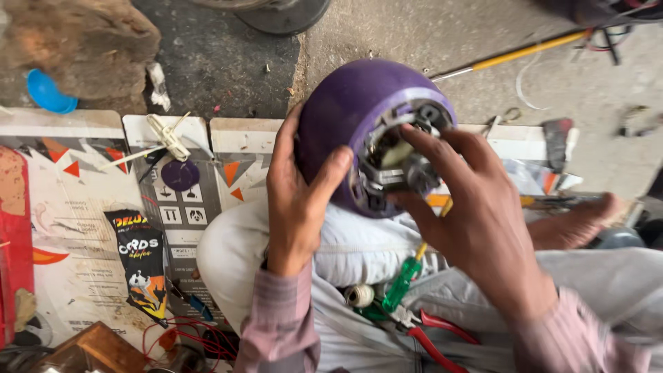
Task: The person repairs a mixer grinder motor by hand, using a screwdriver and pliers to manipulate the internal components and the purple housing.
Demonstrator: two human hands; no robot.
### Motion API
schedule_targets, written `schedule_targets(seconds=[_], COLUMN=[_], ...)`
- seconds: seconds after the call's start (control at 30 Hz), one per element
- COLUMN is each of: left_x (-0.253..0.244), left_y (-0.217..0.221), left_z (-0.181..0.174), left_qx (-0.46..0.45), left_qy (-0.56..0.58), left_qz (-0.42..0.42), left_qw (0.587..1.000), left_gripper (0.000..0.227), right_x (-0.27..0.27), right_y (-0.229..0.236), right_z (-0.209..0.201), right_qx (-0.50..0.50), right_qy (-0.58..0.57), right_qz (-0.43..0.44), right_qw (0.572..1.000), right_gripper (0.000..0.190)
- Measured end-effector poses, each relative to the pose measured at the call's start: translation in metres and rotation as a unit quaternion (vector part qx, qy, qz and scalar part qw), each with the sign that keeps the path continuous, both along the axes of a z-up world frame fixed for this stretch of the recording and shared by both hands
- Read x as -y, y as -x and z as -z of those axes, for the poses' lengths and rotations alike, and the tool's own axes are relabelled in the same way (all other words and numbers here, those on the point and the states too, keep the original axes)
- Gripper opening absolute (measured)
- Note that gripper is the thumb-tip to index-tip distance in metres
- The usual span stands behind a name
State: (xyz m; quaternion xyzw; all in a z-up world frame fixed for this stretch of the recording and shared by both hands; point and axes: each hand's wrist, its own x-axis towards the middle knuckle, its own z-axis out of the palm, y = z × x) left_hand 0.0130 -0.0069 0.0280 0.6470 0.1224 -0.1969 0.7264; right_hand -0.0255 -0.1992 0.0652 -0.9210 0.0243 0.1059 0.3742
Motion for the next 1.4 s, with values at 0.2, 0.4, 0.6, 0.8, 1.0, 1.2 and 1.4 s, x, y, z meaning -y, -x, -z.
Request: schedule_targets(seconds=[0.2,0.4,0.6,0.8,1.0,1.2,1.4], left_x=[-0.003,-0.002,0.002,0.0,-0.002,-0.008,-0.016], left_y=[-0.004,-0.003,-0.006,-0.006,-0.009,-0.002,0.008], left_z=[0.003,0.012,0.015,0.023,0.024,0.027,0.017], left_qx=[-0.002,0.003,-0.009,-0.018,-0.035,-0.003,0.136], left_qy=[0.027,0.058,0.061,0.045,0.077,0.074,-0.02], left_qz=[-0.014,-0.038,-0.044,-0.058,-0.056,-0.029,0.086], left_qw=[1.0,0.998,0.997,0.997,0.995,0.997,0.987], left_gripper=[0.069,0.068,0.069,0.073,0.077,0.08,0.077], right_x=[0.008,0.019,0.026,0.022,0.024,0.032,0.055], right_y=[-0.012,-0.015,-0.009,-0.009,-0.012,-0.01,-0.013], right_z=[0.003,0.018,0.036,0.044,0.047,0.054,0.066], right_qx=[0.088,0.106,0.143,0.136,0.147,0.11,0.115], right_qy=[0.022,0.019,0.014,0.017,-0.006,-0.021,0.011], right_qz=[-0.098,-0.089,-0.074,-0.054,-0.048,-0.033,-0.063], right_qw=[0.991,0.99,0.987,0.989,0.988,0.993,0.991], right_gripper=[0.077,0.066,0.06,0.06,0.059,0.058,0.058])
